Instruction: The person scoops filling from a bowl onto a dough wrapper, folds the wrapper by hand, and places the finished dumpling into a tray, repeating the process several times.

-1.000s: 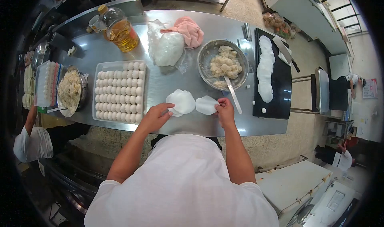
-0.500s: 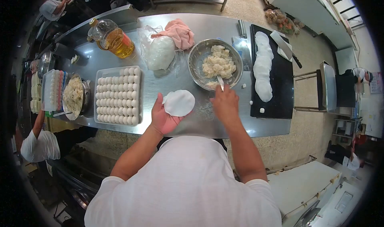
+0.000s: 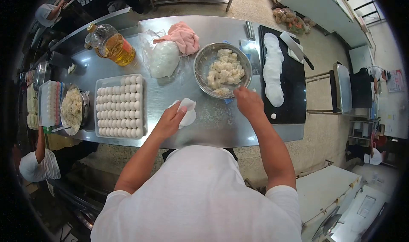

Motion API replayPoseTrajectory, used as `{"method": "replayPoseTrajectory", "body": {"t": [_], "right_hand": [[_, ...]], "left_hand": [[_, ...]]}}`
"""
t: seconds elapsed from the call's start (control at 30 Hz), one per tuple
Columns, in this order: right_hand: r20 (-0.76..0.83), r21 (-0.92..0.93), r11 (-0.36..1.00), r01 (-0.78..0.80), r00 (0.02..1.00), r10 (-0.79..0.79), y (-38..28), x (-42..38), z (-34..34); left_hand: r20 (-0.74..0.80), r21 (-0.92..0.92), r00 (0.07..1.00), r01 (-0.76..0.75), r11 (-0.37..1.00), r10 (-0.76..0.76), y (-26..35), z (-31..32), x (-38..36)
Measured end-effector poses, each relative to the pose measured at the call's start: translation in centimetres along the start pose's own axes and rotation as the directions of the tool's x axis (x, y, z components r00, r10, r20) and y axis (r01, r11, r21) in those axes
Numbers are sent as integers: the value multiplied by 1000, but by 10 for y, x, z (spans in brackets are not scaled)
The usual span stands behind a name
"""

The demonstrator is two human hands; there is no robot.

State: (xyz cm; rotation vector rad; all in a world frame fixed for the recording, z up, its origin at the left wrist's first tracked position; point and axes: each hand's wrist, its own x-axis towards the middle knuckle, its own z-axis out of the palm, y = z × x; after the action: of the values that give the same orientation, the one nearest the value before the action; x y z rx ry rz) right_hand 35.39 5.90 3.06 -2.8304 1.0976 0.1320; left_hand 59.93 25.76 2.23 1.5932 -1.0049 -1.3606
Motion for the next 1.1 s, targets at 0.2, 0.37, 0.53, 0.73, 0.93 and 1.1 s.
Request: {"method": "replayPoseTrajectory", "body": {"t": [0.2, 0.37, 0.53, 0.73, 0.93, 1.1], "right_hand": [[-10, 66, 998, -3, 1000, 3, 21, -4, -21], [-5, 86, 996, -7, 1000, 8, 21, -3, -29], [-41, 35, 998, -44, 998, 45, 17, 8, -9], [-47, 85, 987, -135, 989, 139, 13, 4, -21], [64, 94, 995, -45, 997, 39, 15, -7, -2], [9, 153, 984, -88, 996, 88, 10, -11, -9]], "left_hand": [[-13, 686, 861, -362, 631, 508, -5, -3, 10], [-109, 48, 993, -50, 998, 55, -4, 4, 22], [-118, -144, 993, -30, 989, 13, -28, 23, 36], [-158, -108, 984, 70, 992, -87, -29, 20, 37], [-105, -575, 927, 239, 783, -360, -51, 35, 61], [-25, -718, 912, 268, 642, -409, -65, 42, 78]]}}
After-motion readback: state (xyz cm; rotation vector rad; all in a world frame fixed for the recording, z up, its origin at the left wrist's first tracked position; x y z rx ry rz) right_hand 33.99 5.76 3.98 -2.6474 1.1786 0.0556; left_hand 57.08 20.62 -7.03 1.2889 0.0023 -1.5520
